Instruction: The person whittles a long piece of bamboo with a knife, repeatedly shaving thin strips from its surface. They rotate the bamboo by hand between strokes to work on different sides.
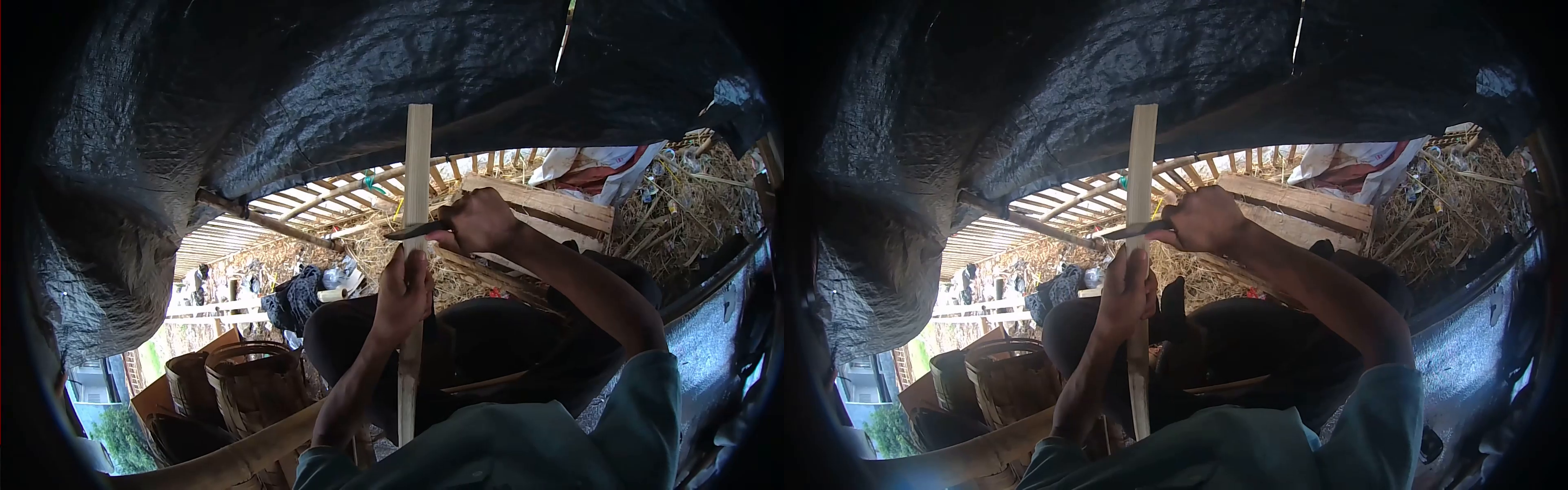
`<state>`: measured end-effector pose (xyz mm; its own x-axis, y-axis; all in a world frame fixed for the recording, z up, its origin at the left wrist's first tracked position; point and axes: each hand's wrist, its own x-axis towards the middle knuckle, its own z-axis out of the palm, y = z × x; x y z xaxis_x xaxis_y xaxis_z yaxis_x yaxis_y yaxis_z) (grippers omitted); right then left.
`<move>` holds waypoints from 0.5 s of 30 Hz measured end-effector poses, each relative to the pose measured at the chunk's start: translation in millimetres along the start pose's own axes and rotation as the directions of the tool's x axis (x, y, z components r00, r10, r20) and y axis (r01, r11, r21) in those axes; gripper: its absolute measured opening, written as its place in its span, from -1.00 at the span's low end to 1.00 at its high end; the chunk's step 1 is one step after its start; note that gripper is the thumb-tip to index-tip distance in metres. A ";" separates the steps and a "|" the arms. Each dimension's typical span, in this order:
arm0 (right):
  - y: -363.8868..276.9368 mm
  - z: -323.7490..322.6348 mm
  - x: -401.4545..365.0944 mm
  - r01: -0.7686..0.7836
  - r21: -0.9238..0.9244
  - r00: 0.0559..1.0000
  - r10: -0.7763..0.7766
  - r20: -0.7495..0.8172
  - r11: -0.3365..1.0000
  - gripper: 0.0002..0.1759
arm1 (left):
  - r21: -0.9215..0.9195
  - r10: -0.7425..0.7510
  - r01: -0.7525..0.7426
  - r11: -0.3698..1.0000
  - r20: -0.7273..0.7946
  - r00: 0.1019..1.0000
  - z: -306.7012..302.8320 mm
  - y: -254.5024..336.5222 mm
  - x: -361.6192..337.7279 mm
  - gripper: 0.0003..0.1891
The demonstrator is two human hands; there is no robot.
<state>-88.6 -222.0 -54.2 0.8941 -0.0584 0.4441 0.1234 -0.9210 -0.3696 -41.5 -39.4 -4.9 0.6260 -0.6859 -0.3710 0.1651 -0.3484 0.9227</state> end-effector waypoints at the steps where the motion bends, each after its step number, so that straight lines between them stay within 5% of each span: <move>1: 1.6 3.1 3.5 -0.070 -0.031 0.996 0.072 0.055 0.997 -0.39 | 0.052 0.032 -0.032 0.998 0.002 0.999 -1.7 -3.7 3.8 -0.80; 2: 8.9 7.4 7.7 -0.135 -0.070 0.984 0.143 0.111 0.988 -0.37 | 0.097 0.063 -0.064 0.993 0.005 0.998 -2.7 -6.3 8.6 -0.79; 4: 58.2 -4.9 30.7 -0.628 -0.129 0.776 0.631 -0.019 0.768 -0.24 | 0.012 -0.030 0.030 0.999 0.017 0.999 3.6 -2.1 -2.3 -0.78; 6: 106.9 -25.4 34.8 -0.762 -0.034 0.643 0.751 -0.151 0.646 -0.17 | 0.004 -0.017 0.017 1.000 0.084 0.996 9.8 -4.9 -13.9 -0.77; 10: 126.0 -50.5 25.5 -0.744 0.001 0.623 0.693 -0.362 0.669 -0.20 | -0.014 -0.041 0.042 0.999 0.068 0.997 -1.2 4.7 -5.5 -0.76; 15: 88.2 -56.8 26.7 -0.509 0.026 0.788 0.478 -0.389 0.860 -0.27 | -0.047 -0.064 0.067 0.997 0.055 0.996 0.6 5.8 -1.2 -0.75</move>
<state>-78.3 -326.6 -28.6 0.5956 -0.6359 0.4908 -0.3378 -0.7527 -0.5651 -41.7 -40.9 0.8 0.5713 -0.6961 -0.4347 0.2419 -0.3633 0.8997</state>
